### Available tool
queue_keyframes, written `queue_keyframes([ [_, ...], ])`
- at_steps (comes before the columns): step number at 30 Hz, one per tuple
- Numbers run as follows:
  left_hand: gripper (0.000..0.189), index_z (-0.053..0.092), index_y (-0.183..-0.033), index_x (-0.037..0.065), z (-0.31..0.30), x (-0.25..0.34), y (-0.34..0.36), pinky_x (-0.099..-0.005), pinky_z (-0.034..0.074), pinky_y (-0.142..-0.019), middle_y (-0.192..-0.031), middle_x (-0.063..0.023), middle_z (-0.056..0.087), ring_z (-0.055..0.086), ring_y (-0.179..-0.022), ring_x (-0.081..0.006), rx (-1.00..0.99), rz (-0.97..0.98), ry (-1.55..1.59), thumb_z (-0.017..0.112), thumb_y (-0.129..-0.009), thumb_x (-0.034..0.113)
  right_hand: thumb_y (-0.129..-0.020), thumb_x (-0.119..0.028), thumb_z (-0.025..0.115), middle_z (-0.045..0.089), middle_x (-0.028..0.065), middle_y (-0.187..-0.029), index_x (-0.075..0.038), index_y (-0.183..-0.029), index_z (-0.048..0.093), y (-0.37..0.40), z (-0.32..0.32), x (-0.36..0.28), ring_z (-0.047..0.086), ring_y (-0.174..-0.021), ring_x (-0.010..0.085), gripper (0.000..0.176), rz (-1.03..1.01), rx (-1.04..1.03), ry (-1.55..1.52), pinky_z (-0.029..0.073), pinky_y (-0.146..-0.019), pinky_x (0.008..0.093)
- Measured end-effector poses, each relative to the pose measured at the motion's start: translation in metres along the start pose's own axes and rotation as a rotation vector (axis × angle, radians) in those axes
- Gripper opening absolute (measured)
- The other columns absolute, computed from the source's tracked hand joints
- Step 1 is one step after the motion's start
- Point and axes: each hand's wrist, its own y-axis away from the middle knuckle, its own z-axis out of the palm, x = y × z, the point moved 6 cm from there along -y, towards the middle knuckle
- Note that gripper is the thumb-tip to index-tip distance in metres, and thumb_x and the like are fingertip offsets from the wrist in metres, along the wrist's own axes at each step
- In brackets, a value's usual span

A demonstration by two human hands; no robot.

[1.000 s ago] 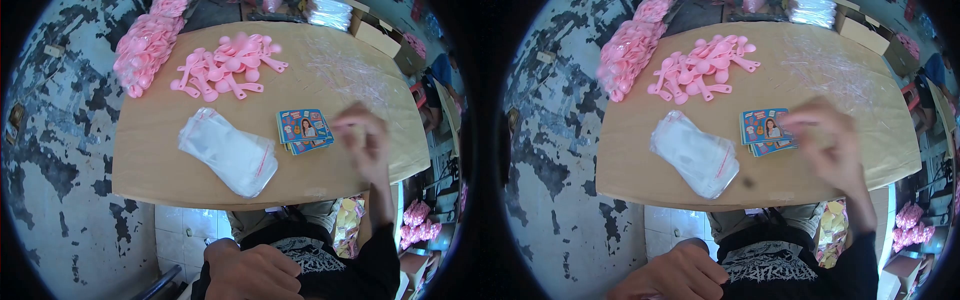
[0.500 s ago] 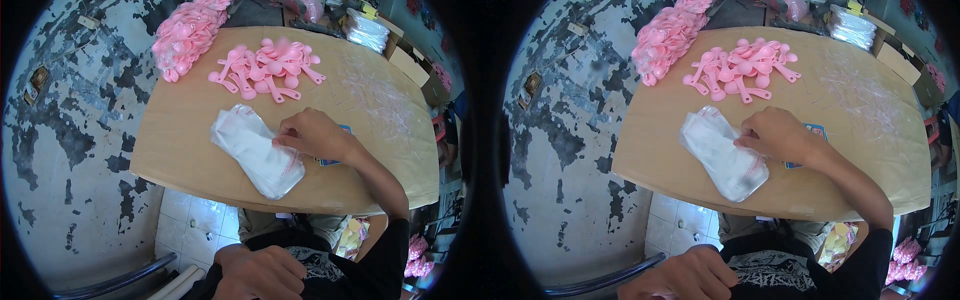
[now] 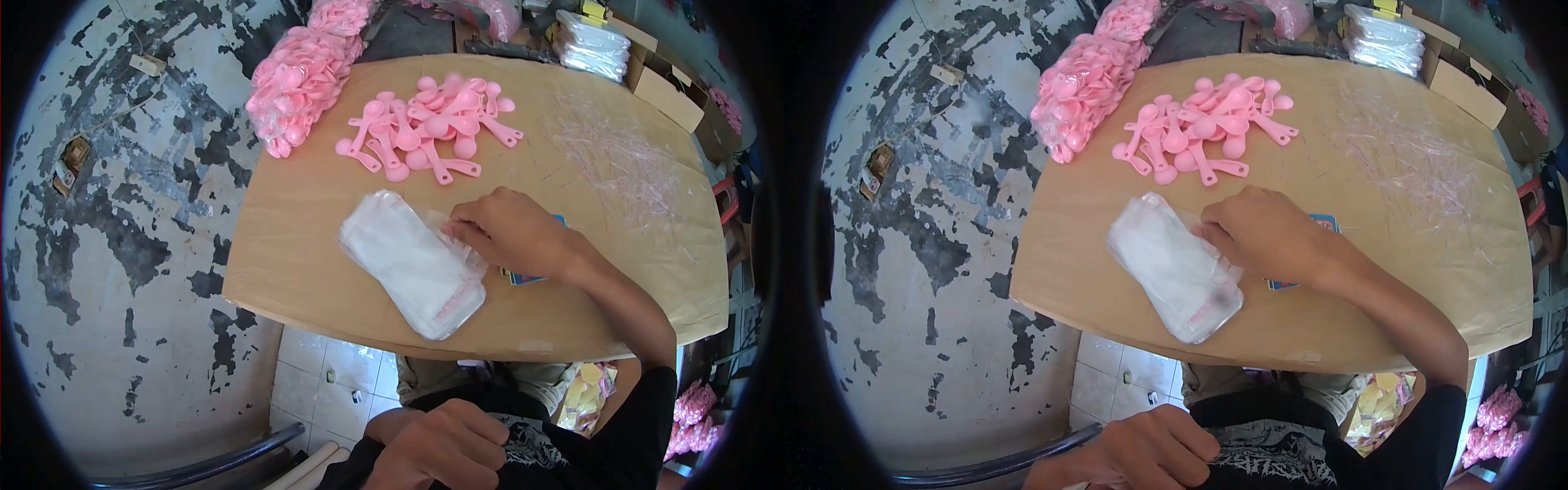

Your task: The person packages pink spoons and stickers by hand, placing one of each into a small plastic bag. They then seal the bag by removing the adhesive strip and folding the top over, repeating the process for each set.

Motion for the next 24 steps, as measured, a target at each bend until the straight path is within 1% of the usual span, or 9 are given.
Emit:
queue_keyframes([
  [1, 0.040, 0.053, -0.130, 0.038, 0.003, -0.002, 0.004, -0.0280, 0.016, -0.038, -0.047, 0.0017, 0.032, 0.025, -0.034, -0.0102, -0.005, 0.007, 0.002, 0.042, -0.097, 0.057, -0.091, -0.019, 0.060, 0.067, 0.0140, -0.075, 0.000, -0.088, 0.067, 0.003, 0.002, 0.002, 0.063, -0.066, 0.0325, 0.021, 0.004, -0.013, 0.036, 0.051, -0.068, 0.0408],
  [4, 0.043, 0.051, -0.134, 0.037, 0.008, -0.003, 0.019, -0.0281, 0.015, -0.038, -0.046, 0.0020, 0.032, 0.025, -0.034, -0.0102, -0.007, 0.008, 0.004, 0.044, -0.096, 0.057, -0.091, -0.018, 0.060, 0.066, 0.0166, -0.075, 0.002, -0.091, 0.069, 0.006, -0.002, -0.002, 0.064, -0.067, 0.0327, 0.021, -0.278, 0.301, 0.031, 0.051, -0.068, 0.0410],
  [6, 0.046, 0.050, -0.137, 0.036, 0.009, -0.003, 0.020, -0.0282, 0.016, -0.038, -0.047, 0.0021, 0.032, 0.026, -0.034, -0.0103, 0.058, 0.020, -0.001, 0.046, -0.095, 0.057, -0.090, -0.018, 0.059, 0.067, 0.0174, -0.084, 0.001, -0.093, 0.069, 0.004, -0.005, 0.000, 0.064, -0.077, 0.0337, 0.022, -0.183, 0.197, -0.061, 0.050, -0.074, 0.0424],
  [8, 0.053, 0.050, -0.138, 0.030, 0.009, -0.004, 0.017, -0.0285, 0.016, -0.037, -0.047, 0.0017, 0.033, 0.028, -0.034, -0.0107, 0.067, -0.003, 0.014, 0.048, -0.094, 0.059, -0.090, -0.016, 0.058, 0.068, 0.0177, -0.089, 0.002, -0.095, 0.070, 0.005, -0.012, -0.003, 0.065, -0.082, 0.0338, 0.022, -0.081, 0.120, -0.132, 0.050, -0.076, 0.0424],
  [10, 0.065, 0.050, -0.138, 0.017, 0.007, -0.005, 0.016, -0.0291, 0.018, -0.037, -0.048, 0.0004, 0.036, 0.032, -0.034, -0.0117, 0.023, -0.059, 0.090, 0.051, -0.091, 0.062, -0.090, -0.014, 0.058, 0.068, 0.0174, -0.091, 0.002, -0.095, 0.070, 0.005, -0.015, -0.004, 0.065, -0.083, 0.0329, 0.020, 0.021, 0.068, -0.188, 0.050, -0.076, 0.0411],
  [13, 0.084, 0.051, -0.130, -0.005, 0.014, -0.017, 0.021, -0.0296, 0.024, -0.037, -0.051, -0.0043, 0.047, 0.038, -0.035, -0.0144, 0.077, -0.108, 0.357, 0.055, -0.086, 0.066, -0.090, -0.011, 0.058, 0.069, 0.0177, -0.087, 0.002, -0.097, 0.069, 0.004, -0.014, -0.001, 0.066, -0.078, 0.0297, 0.019, 0.003, 0.094, -0.324, 0.051, -0.073, 0.0383],
  [16, 0.099, 0.053, -0.119, -0.020, 0.027, -0.024, 0.026, -0.0293, 0.036, -0.039, -0.063, -0.0141, 0.062, 0.049, -0.038, -0.0183, 0.082, -0.182, 0.654, 0.058, -0.080, 0.071, -0.092, -0.011, 0.060, 0.070, 0.0126, -0.081, 0.003, -0.103, 0.068, 0.003, -0.005, 0.002, 0.060, -0.064, 0.0131, 0.019, -0.044, 0.084, -0.342, 0.050, -0.065, 0.0297],
  [19, 0.102, 0.053, -0.118, -0.024, 0.034, -0.033, 0.034, -0.0283, 0.043, -0.042, -0.069, -0.0190, 0.067, 0.055, -0.041, -0.0180, 0.024, -0.106, 0.786, 0.059, -0.079, 0.071, -0.093, -0.010, 0.059, 0.070, 0.0124, -0.082, 0.003, -0.103, 0.068, 0.003, 0.000, -0.002, 0.061, -0.065, 0.0144, 0.019, 0.060, -0.034, -0.371, 0.050, -0.066, 0.0294],
  [24, 0.098, 0.055, -0.115, -0.022, 0.033, -0.031, 0.030, -0.0276, 0.043, -0.042, -0.063, -0.0160, 0.064, 0.054, -0.040, -0.0164, 0.027, -0.257, 0.870, 0.063, -0.077, 0.068, -0.093, -0.008, 0.058, 0.071, 0.0132, -0.083, 0.001, -0.108, 0.064, 0.006, -0.005, -0.007, 0.062, -0.068, 0.0141, 0.018, 0.022, -0.019, -0.418, 0.050, -0.068, 0.0293],
])
